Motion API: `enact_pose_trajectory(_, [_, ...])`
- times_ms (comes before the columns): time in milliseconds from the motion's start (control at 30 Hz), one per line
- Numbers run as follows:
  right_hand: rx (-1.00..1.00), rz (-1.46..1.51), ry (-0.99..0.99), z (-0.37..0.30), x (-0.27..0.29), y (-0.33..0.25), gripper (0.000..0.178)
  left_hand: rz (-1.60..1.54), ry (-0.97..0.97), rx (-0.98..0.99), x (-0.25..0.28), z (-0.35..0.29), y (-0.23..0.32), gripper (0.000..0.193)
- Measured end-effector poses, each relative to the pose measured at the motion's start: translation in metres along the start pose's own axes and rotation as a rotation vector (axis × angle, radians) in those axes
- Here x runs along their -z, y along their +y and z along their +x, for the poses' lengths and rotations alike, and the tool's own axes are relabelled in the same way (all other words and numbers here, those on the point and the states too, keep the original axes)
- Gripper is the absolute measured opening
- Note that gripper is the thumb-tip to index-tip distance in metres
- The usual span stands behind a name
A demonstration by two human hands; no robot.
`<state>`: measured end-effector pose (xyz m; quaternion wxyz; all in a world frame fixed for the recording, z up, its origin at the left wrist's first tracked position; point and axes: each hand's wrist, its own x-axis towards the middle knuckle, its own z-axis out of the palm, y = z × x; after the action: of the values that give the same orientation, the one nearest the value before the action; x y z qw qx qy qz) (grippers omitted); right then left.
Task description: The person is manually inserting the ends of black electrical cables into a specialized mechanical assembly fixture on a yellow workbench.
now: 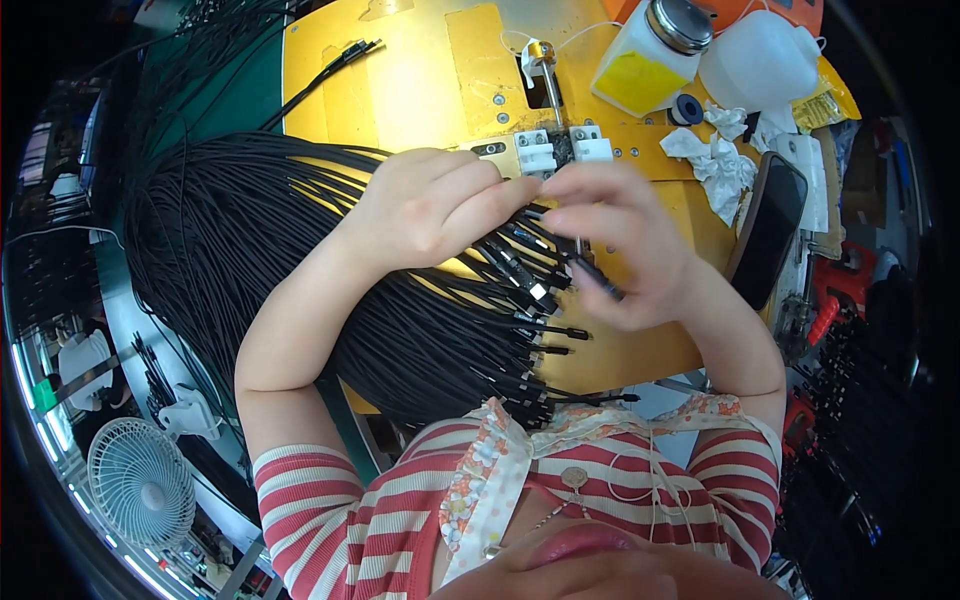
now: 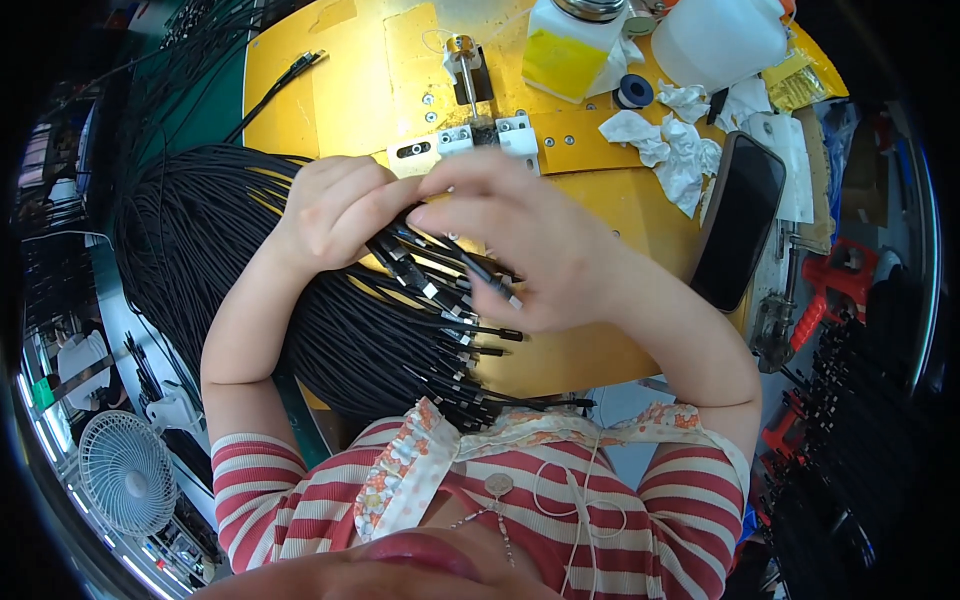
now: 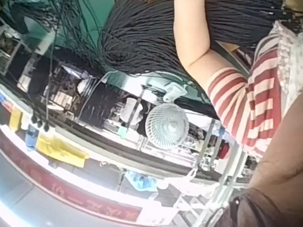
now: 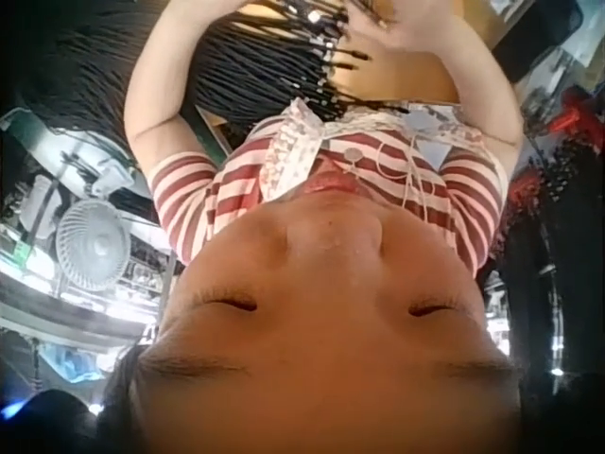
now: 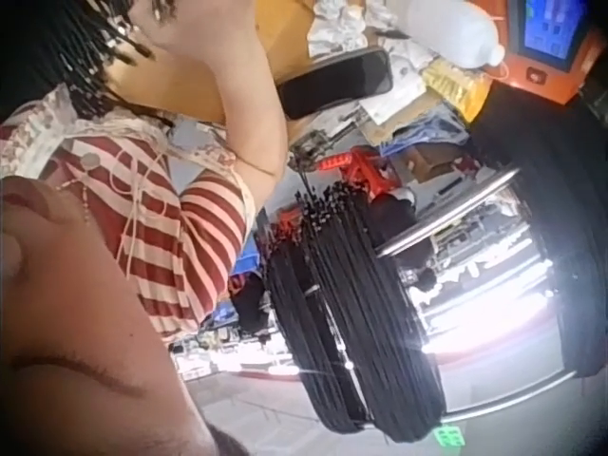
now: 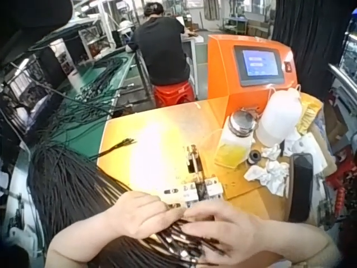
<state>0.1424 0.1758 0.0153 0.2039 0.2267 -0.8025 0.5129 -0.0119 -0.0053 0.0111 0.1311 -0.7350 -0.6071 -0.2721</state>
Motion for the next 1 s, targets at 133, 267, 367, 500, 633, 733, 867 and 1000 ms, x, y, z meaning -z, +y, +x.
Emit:
enact_pose_trajectory(133, [-0.070, -0.121, 0.056, -0.006, 0.011, 0.005, 0.033, 0.013, 0.004, 0.010, 0.002, 0.000, -0.001, 0.032])
enact_pose_trajectory(267, [-0.120, -0.219, 0.105, -0.006, 0.014, 0.009, 0.020, 0.022, -0.026, 0.043, -0.006, -0.001, 0.000, 0.040])
enact_pose_trajectory(367, [-0.209, -0.243, 0.091, -0.005, 0.016, 0.017, 0.016, 0.036, -0.032, 0.067, -0.006, -0.001, 0.002, 0.047])
enact_pose_trajectory(500, [-0.280, -0.367, 0.151, -0.007, 0.014, 0.029, 0.011, 0.053, -0.120, 0.151, -0.009, 0.001, 0.006, 0.050])
enact_pose_trajectory(633, [-0.348, -0.394, 0.147, -0.006, 0.008, 0.033, 0.010, 0.013, -0.182, 0.264, -0.012, -0.001, 0.004, 0.054])
enact_pose_trajectory(733, [-0.348, -0.406, 0.139, -0.007, 0.008, 0.035, 0.010, 0.013, -0.197, 0.272, -0.011, -0.001, 0.003, 0.056])
enact_pose_trajectory(867, [-0.287, -0.488, 0.107, -0.008, 0.008, 0.033, 0.013, 0.017, -0.178, 0.264, -0.013, -0.001, 0.002, 0.057])
enact_pose_trajectory(1000, [-0.232, -0.596, 0.035, -0.007, 0.014, 0.026, 0.016, 0.028, -0.177, 0.255, -0.014, 0.000, 0.002, 0.058])
